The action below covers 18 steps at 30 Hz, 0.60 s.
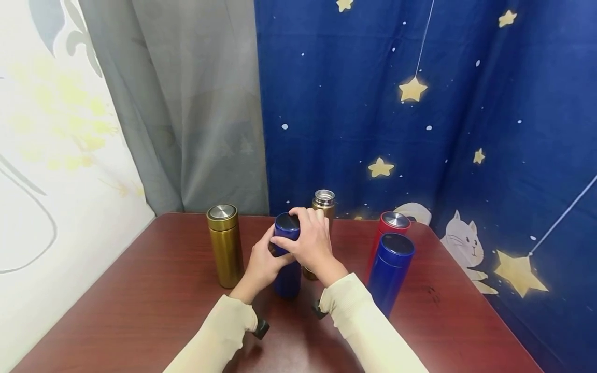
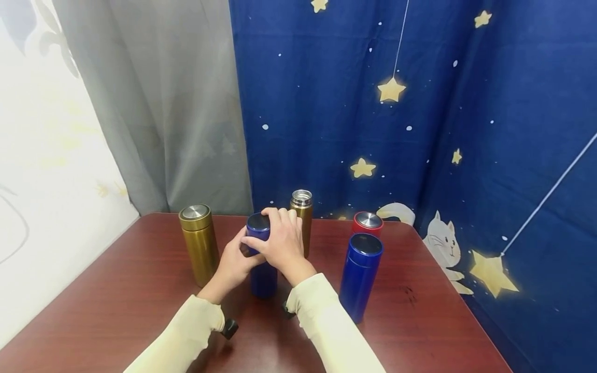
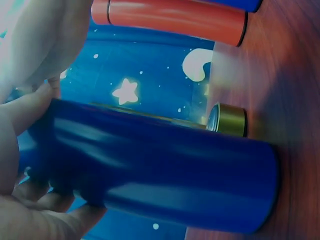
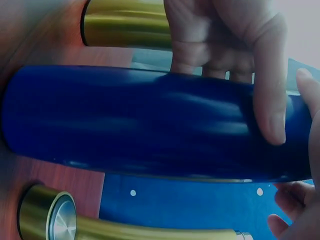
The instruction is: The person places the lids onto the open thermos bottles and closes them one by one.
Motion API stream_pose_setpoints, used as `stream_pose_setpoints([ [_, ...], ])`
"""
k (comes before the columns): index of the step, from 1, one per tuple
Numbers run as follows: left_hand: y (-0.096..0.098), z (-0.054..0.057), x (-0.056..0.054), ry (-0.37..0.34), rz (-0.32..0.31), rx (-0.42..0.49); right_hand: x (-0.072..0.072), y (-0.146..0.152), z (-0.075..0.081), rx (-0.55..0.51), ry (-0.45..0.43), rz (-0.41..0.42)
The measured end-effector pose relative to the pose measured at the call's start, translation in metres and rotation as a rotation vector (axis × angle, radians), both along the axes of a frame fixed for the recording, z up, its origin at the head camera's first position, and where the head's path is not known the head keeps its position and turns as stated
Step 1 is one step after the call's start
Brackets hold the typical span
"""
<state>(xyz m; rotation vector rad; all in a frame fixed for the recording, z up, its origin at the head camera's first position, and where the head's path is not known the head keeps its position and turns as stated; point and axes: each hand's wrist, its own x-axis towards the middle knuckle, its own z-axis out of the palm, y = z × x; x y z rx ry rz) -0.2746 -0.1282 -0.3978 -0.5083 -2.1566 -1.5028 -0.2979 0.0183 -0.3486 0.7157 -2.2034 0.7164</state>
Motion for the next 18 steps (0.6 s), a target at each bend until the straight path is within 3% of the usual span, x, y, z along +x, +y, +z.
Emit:
stream_pose_setpoints([
  [4, -0.009, -0.001, -0.006, -0.029, -0.134, 0.033, -0.003, 0.005, 0.000, 0.031, -0.046, 0.152],
  [8, -0.019, -0.003, -0.012, -0.086, -0.284, 0.086, -0.007, 0.012, 0.002, 0.019, -0.185, 0.338],
  [14, -0.027, -0.001, -0.019, -0.175, -0.347, 0.069, -0.013, 0.022, 0.000, -0.103, -0.457, 0.521],
  [18, -0.025, 0.012, -0.012, -0.183, -0.370, 0.064, -0.015, 0.024, 0.003, -0.164, -0.513, 0.583],
])
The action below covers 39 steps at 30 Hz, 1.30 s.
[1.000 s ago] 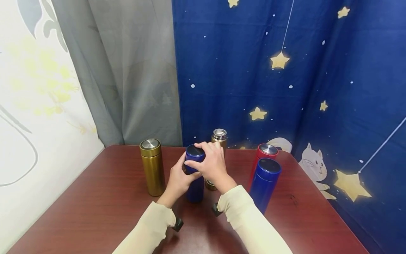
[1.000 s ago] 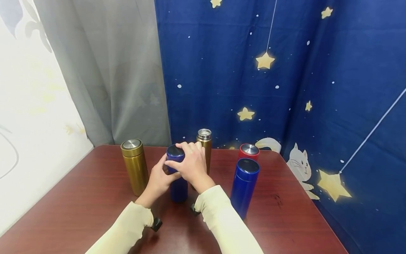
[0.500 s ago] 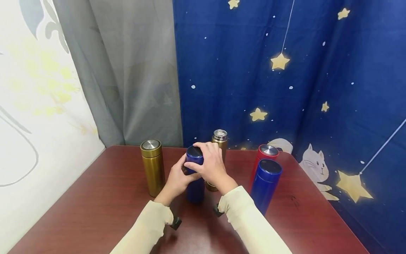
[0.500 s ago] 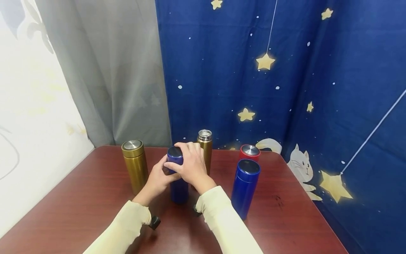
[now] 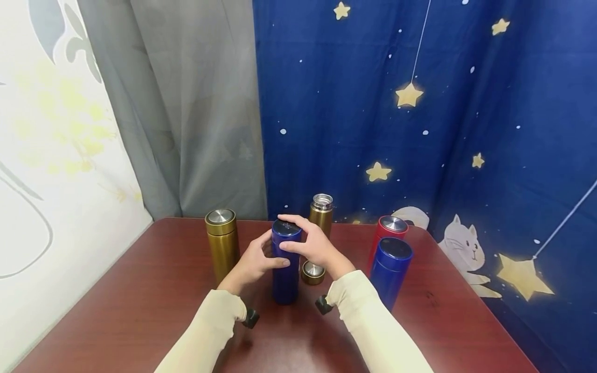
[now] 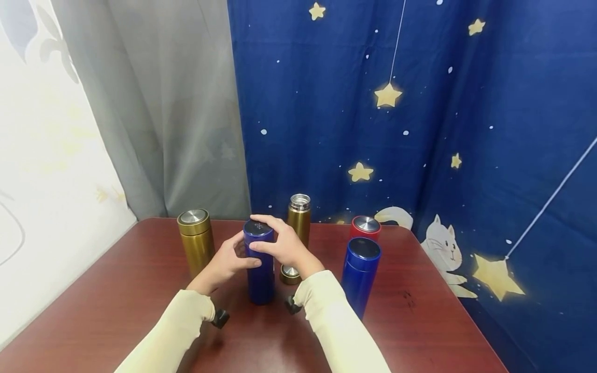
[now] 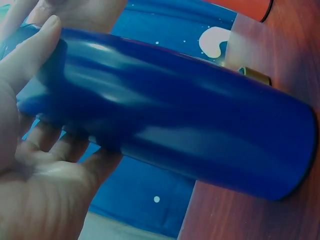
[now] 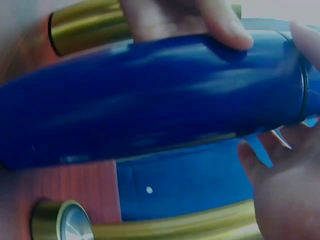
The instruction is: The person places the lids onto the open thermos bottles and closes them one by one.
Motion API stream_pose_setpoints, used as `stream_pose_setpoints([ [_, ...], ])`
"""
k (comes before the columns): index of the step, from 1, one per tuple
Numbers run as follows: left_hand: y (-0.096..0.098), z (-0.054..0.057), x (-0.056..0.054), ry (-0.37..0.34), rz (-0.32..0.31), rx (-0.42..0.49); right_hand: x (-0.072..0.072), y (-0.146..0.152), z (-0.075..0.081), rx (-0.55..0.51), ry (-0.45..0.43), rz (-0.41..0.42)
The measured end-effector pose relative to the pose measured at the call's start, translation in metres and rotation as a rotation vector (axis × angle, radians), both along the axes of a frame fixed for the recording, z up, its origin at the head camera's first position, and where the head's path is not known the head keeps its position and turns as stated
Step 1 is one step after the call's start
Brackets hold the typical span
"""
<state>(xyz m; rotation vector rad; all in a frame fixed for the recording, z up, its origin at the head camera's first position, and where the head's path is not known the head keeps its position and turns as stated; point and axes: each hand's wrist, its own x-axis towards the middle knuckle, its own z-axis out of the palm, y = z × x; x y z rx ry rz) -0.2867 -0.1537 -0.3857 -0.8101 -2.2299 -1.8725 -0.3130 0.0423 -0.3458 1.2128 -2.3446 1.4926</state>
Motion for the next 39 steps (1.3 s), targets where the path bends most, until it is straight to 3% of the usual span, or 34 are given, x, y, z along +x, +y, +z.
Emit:
stream_pose_setpoints([
  [4, 0.005, 0.014, 0.013, 0.037, 0.006, 0.008, 0.001, -0.001, 0.001, -0.008, 0.059, -0.068],
  [10, 0.011, 0.009, 0.014, 0.089, 0.082, 0.044, 0.004, -0.010, -0.001, -0.001, 0.181, -0.208],
  [16, 0.023, 0.008, 0.021, 0.140, 0.231, 0.016, 0.007, -0.017, -0.005, -0.002, 0.258, -0.342],
  [23, 0.029, -0.016, 0.009, 0.170, 0.405, -0.023, 0.010, -0.025, -0.011, -0.007, 0.345, -0.461],
  [32, 0.037, -0.017, 0.010, 0.266, 0.581, -0.049, 0.019, -0.039, -0.012, -0.027, 0.480, -0.635],
  [36, 0.038, -0.017, 0.010, 0.274, 0.603, -0.061, 0.019, -0.041, -0.013, -0.007, 0.501, -0.678],
  [39, 0.034, -0.017, 0.009, 0.251, 0.556, -0.052, 0.018, -0.038, -0.012, 0.037, 0.486, -0.660],
])
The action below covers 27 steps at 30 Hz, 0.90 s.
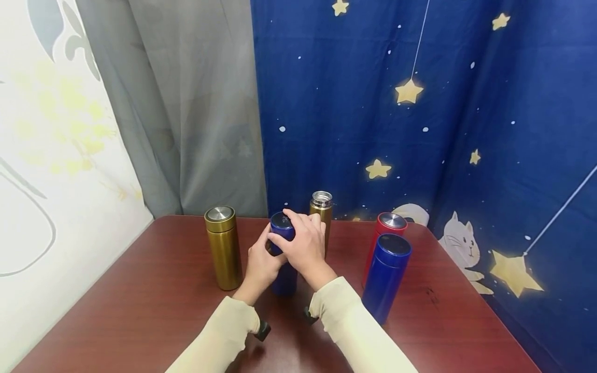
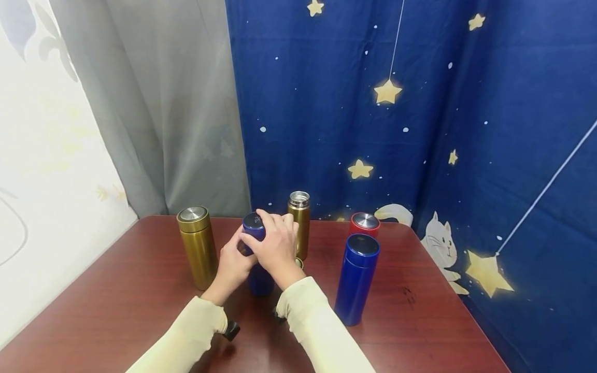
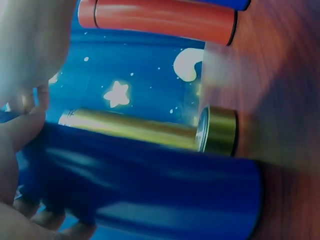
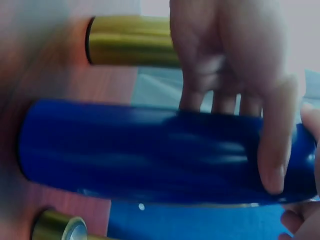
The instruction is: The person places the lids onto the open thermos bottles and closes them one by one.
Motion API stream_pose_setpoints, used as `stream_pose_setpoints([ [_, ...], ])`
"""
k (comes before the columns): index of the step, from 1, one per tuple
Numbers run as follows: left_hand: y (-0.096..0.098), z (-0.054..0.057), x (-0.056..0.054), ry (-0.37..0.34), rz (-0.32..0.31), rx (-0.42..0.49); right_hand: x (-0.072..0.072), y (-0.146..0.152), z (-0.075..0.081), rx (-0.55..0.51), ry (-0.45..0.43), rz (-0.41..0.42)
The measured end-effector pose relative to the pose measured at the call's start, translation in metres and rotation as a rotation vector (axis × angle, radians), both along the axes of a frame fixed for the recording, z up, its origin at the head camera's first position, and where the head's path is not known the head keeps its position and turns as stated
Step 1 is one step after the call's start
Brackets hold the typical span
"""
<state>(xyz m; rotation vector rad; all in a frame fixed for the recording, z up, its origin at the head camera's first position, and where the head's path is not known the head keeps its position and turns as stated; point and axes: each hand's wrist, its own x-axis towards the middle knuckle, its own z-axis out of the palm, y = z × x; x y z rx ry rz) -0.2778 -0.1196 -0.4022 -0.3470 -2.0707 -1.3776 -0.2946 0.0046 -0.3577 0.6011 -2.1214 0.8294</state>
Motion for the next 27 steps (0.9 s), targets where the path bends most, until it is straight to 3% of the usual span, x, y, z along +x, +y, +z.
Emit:
stream_pose_setpoints([
  [3, -0.006, 0.000, -0.004, -0.036, -0.098, 0.012, -0.004, 0.007, 0.002, 0.034, -0.061, 0.091],
  [6, -0.013, 0.001, -0.010, -0.076, -0.239, 0.044, -0.009, 0.015, 0.005, 0.048, -0.135, 0.227],
  [11, -0.026, 0.008, -0.017, -0.155, -0.451, 0.059, -0.016, 0.026, 0.008, -0.026, -0.318, 0.438],
  [14, -0.030, 0.019, -0.014, -0.223, -0.534, 0.046, -0.020, 0.028, 0.008, -0.087, -0.407, 0.562],
  [17, -0.033, 0.029, -0.010, -0.293, -0.583, 0.047, -0.024, 0.029, 0.008, -0.112, -0.435, 0.664],
  [20, -0.035, 0.034, -0.008, -0.323, -0.601, 0.044, -0.026, 0.031, 0.009, -0.106, -0.441, 0.675],
  [27, -0.031, 0.033, -0.006, -0.284, -0.567, 0.061, -0.023, 0.031, 0.012, -0.050, -0.387, 0.529],
])
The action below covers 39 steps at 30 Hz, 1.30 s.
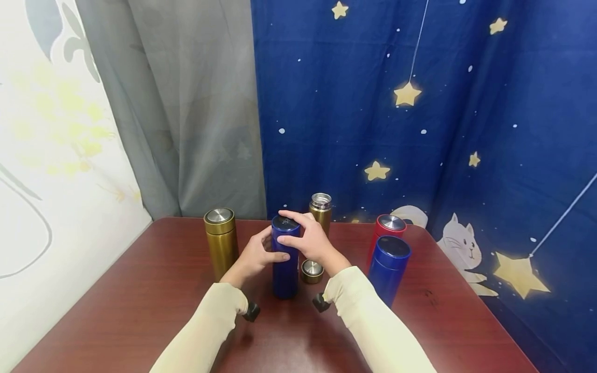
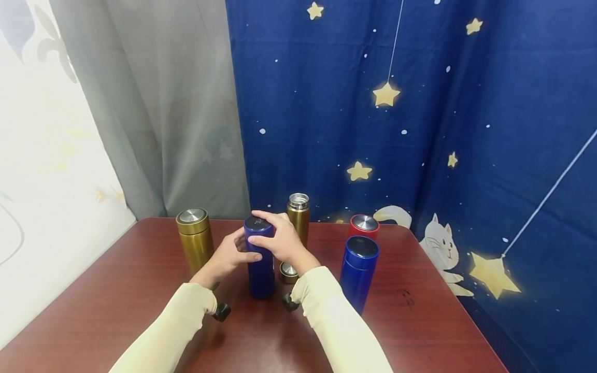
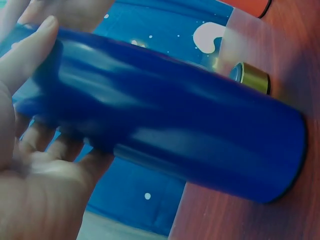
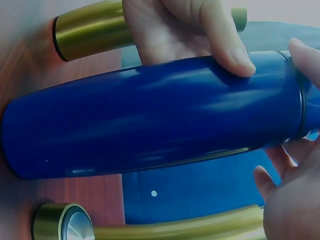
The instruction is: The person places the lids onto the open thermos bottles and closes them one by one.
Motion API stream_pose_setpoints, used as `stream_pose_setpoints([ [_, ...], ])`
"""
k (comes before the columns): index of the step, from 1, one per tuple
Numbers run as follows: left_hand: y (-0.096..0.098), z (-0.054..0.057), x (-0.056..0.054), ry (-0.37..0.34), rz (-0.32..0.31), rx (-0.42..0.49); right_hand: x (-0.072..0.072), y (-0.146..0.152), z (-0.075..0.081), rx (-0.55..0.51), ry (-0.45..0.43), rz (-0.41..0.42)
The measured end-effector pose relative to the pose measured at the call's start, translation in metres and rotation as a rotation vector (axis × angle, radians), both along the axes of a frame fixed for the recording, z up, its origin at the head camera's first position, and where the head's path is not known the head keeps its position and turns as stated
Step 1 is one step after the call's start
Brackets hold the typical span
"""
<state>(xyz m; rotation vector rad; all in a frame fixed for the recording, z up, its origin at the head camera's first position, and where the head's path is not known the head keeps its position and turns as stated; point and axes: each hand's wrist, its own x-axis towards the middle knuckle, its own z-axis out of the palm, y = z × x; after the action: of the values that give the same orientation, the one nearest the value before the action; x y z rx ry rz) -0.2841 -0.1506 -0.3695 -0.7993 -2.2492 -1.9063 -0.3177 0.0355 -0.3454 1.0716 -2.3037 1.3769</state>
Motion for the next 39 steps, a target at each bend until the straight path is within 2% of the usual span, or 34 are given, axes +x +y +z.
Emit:
stream_pose_setpoints([
  [8, 0.008, -0.002, 0.007, 0.050, 0.103, 0.033, 0.008, -0.007, 0.002, 0.066, 0.097, -0.153],
  [13, 0.012, -0.002, 0.012, 0.080, 0.157, 0.046, 0.011, -0.011, 0.001, 0.082, 0.140, -0.215],
  [17, 0.017, -0.003, 0.016, 0.108, 0.199, 0.064, 0.013, -0.014, -0.001, 0.078, 0.180, -0.242],
  [20, 0.021, -0.001, 0.021, 0.125, 0.264, 0.054, 0.014, -0.015, -0.001, 0.077, 0.186, -0.254],
  [24, 0.026, 0.000, 0.024, 0.154, 0.357, 0.020, 0.014, -0.016, 0.000, 0.072, 0.168, -0.250],
  [26, 0.028, 0.000, 0.024, 0.169, 0.380, 0.009, 0.013, -0.016, 0.000, 0.063, 0.137, -0.239],
  [29, 0.028, -0.003, 0.020, 0.194, 0.407, -0.006, 0.011, -0.016, 0.000, 0.048, 0.075, -0.223],
  [35, 0.022, -0.029, -0.007, 0.205, 0.436, 0.020, 0.011, -0.015, -0.003, 0.003, -0.034, -0.229],
  [39, 0.020, -0.033, -0.010, 0.193, 0.449, 0.009, 0.014, -0.013, -0.008, -0.069, -0.087, -0.223],
])
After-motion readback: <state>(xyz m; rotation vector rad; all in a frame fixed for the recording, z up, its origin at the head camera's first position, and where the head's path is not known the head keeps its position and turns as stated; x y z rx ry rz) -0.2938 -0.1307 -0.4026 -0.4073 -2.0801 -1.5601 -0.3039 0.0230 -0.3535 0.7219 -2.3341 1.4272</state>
